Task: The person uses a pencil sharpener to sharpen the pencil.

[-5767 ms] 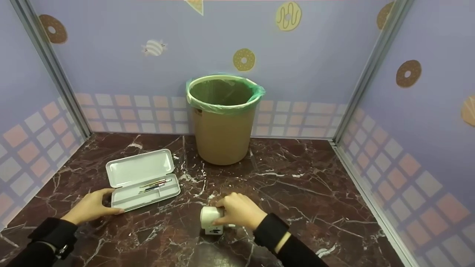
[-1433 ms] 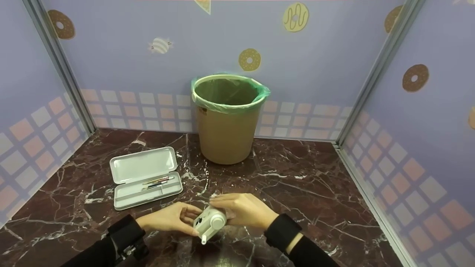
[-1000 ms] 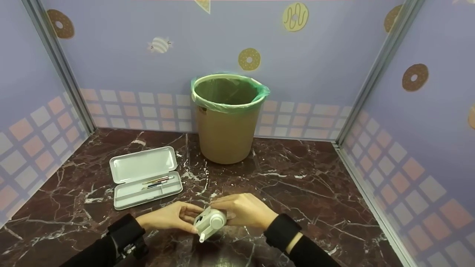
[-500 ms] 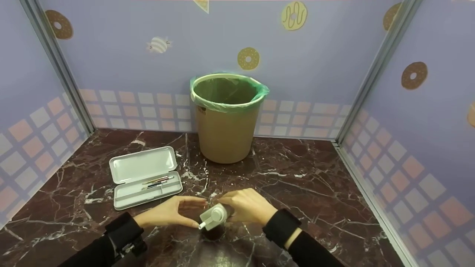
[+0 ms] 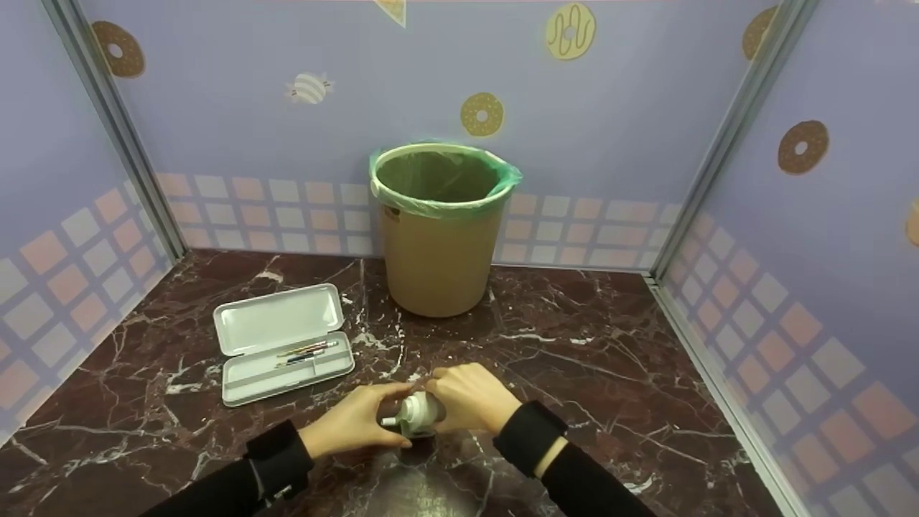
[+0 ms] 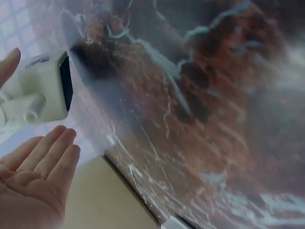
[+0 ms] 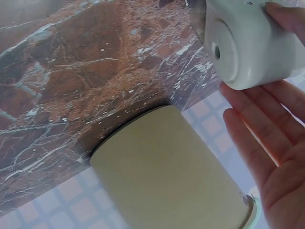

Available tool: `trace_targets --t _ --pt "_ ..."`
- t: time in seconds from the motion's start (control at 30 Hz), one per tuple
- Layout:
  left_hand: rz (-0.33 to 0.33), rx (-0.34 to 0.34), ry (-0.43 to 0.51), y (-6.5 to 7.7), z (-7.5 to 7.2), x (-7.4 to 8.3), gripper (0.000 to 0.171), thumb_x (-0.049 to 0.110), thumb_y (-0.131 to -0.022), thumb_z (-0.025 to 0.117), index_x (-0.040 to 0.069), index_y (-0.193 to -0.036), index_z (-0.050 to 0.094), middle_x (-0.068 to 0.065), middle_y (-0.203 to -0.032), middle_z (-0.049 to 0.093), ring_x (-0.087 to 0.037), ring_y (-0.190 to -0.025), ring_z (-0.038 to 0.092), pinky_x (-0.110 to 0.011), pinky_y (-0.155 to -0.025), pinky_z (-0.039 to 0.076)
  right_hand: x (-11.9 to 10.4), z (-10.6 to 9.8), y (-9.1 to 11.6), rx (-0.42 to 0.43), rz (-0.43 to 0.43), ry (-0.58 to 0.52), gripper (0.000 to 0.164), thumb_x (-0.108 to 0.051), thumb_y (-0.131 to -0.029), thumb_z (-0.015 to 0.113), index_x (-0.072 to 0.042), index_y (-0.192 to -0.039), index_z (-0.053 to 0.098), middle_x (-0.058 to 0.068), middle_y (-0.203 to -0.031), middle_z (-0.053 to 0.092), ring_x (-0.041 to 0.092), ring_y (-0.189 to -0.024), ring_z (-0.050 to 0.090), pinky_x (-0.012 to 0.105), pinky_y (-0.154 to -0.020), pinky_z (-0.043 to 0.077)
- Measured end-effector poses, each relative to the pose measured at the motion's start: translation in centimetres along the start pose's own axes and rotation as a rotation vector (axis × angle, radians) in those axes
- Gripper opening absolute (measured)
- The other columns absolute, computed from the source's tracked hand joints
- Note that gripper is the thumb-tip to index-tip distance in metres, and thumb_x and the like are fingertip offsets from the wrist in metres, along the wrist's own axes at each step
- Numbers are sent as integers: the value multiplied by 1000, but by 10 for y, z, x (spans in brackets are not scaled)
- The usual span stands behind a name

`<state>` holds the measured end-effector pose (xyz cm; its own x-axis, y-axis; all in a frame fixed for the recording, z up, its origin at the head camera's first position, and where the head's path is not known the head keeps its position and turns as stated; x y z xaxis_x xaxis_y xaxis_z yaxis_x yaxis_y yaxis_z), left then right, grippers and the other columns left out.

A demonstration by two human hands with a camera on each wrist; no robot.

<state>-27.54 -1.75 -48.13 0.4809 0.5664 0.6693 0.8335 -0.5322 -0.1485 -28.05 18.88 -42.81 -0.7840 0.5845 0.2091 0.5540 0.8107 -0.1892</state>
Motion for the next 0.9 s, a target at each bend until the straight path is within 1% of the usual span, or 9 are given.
trace_targets --t 0.07,0.17,0.3,0.43,0.53,0.6,0.67,0.77,0.9 --pt "3 7 6 -2 3 -2 86 28 -66 95 1 -139 59 -18 -130 71 -28 -111 73 -39 -99 58 -2 1 -4 -13 3 4 41 -44 -67 89 -18 -95 74 -5 -82 65 7 -62 57 24 -54 46" --pt "10 16 16 -4 7 -5 76 27 -66 95 4 -132 65 -12 -118 76 -19 -99 75 -29 -91 59 -5 1 -8 -30 10 2 43 -46 -67 89 -19 -96 74 -5 -83 66 8 -62 58 25 -54 47" --pt "18 23 28 -6 10 -7 61 25 -65 96 7 -118 71 -6 -103 78 -8 -85 70 -20 -79 56 -7 2 -13 -37 20 8 42 -48 -66 89 -19 -92 73 -4 -82 67 10 -63 59 27 -53 47" --pt "12 27 30 -8 12 -9 51 23 -66 96 7 -108 72 -5 -95 77 -4 -77 66 -18 -73 54 -9 2 -18 -32 12 7 41 -47 -65 88 -20 -93 74 -4 -84 69 10 -63 60 27 -53 47" --pt "11 24 13 -9 13 -12 47 24 -66 95 9 -104 71 -4 -93 77 -2 -75 63 -18 -71 53 -9 3 -21 -38 6 -32 46 -45 -67 87 -20 -104 77 -4 -88 71 8 -65 61 25 -54 47" --pt "9 17 10 -10 13 -13 46 25 -67 95 10 -103 71 -4 -93 77 -2 -75 63 -18 -71 53 -9 3 -22 -44 6 -50 48 -44 -68 87 -20 -108 77 -5 -90 72 7 -65 60 23 -54 46" --pt "7 9 11 -11 13 -15 46 25 -67 95 10 -104 71 -3 -94 77 -3 -77 64 -18 -72 53 -9 4 -23 -48 9 -65 46 -43 -69 87 -19 -107 78 -5 -89 72 7 -65 60 23 -54 46" --pt "3 5 23 -13 13 -17 47 25 -67 95 10 -105 72 -4 -95 77 -3 -77 64 -19 -73 53 -8 5 -24 -38 9 -62 43 -43 -68 87 -20 -103 78 -4 -89 72 8 -66 62 24 -56 48" --pt "11 1 25 -14 12 -18 45 23 -66 95 8 -103 72 -5 -92 77 -2 -74 62 -18 -70 53 -6 6 -25 -39 17 -83 41 -43 -68 86 -20 -101 78 -4 -89 73 10 -66 63 26 -56 49"
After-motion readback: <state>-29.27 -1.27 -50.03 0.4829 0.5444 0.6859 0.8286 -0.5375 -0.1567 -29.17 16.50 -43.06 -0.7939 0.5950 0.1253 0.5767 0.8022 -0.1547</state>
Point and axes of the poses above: each hand's wrist, its own y-axis away from the middle knuckle, its own z-axis out of the palm, x = y × z, the point moved 2 cm from there along -y, towards the middle knuckle
